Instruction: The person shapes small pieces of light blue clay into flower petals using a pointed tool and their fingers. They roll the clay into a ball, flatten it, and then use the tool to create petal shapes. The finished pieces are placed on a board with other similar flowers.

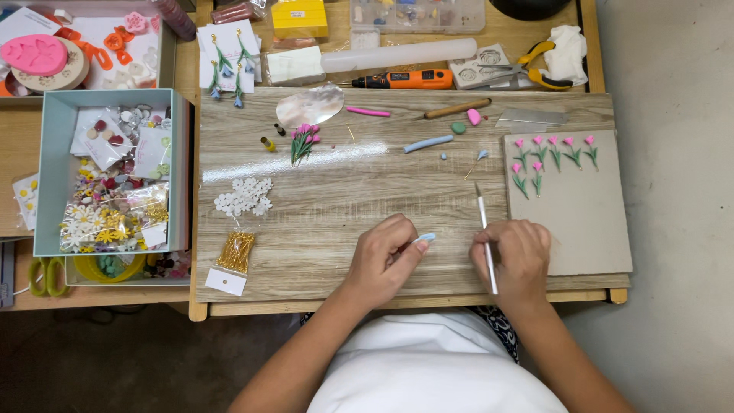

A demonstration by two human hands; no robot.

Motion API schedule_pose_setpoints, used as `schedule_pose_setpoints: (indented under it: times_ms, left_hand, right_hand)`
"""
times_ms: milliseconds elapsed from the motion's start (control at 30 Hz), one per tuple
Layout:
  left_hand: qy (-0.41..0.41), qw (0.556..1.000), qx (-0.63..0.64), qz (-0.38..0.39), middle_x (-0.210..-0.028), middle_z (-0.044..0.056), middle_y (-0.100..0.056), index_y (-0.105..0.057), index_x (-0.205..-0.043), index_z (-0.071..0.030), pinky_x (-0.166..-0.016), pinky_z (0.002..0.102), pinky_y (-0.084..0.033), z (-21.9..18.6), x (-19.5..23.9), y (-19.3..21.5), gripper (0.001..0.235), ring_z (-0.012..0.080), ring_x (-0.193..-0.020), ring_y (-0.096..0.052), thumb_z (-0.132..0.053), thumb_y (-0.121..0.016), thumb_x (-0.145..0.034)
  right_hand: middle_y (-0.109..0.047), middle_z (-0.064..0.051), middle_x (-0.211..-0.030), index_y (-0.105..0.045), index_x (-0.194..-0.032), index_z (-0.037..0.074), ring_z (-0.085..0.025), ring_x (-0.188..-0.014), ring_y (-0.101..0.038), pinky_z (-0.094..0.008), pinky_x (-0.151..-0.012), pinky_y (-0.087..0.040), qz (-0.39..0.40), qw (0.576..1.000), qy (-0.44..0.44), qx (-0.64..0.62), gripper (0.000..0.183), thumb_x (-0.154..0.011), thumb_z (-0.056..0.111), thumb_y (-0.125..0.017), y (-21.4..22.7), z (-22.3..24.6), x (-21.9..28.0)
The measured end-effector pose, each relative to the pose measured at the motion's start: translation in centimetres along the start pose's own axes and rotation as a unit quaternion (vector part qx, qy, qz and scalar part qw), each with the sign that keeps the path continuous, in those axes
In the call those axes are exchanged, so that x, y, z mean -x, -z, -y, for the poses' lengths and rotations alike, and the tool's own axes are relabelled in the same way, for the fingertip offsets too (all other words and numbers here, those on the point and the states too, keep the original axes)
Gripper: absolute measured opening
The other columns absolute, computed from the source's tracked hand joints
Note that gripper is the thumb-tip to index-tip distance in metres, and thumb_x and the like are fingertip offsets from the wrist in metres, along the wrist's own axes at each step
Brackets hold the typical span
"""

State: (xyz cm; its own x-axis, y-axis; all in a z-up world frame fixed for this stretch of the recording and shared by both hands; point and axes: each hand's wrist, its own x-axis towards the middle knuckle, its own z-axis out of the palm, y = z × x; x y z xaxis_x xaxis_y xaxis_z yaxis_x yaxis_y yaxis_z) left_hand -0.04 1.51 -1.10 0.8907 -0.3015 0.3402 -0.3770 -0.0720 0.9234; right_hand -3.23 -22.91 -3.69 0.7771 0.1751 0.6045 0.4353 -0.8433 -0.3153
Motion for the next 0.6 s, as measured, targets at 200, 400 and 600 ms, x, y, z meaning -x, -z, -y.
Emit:
schedule_pose_setpoints:
  times_ms: [200, 400, 600]
  left_hand:
    - [0.010, 0.997, -0.080, 0.001, -0.062, 0.008, -0.042, -0.047, -0.071, -0.013, -0.055, 0.039, -0.044, -0.4, -0.1, 0.2, 0.032, 0.0326, -0.059, -0.054, -0.024, -0.061, -0.098]
    - [-0.020, 0.971, -0.229, 0.061, -0.059, 0.015, -0.053, -0.054, -0.070, -0.008, -0.057, 0.043, -0.050, -1.4, -1.2, 0.6, 0.040, 0.0373, -0.062, -0.063, -0.024, -0.049, -0.106]
    - [0.003, 0.946, -0.321, 0.040, -0.073, 0.011, -0.059, -0.061, -0.081, -0.012, -0.063, 0.041, -0.054, -1.0, -1.1, -0.2, 0.031, 0.0330, -0.076, -0.066, -0.034, -0.053, -0.102]
  right_hand:
    - [-0.069, -0.001, -0.098, -0.073, -0.111, 0.016, -0.026, -0.088, -0.063, -0.046, -0.086, -0.037, 0.065, 0.993, -0.045, 0.082, 0.033, -0.087, 0.039, -0.073, 1.9, 2.4, -1.3]
    - [-0.062, -0.010, -0.110, -0.070, -0.131, 0.013, -0.032, -0.106, -0.056, -0.062, -0.098, -0.025, 0.118, 0.984, -0.083, 0.102, 0.063, -0.077, 0.044, -0.077, 1.9, 3.0, -1.2]
    - [-0.060, -0.008, -0.110, -0.072, -0.130, 0.021, -0.030, -0.106, -0.053, -0.064, -0.099, -0.022, 0.151, 0.971, -0.125, 0.139, 0.051, -0.087, 0.048, -0.072, 1.2, 2.0, -1.2]
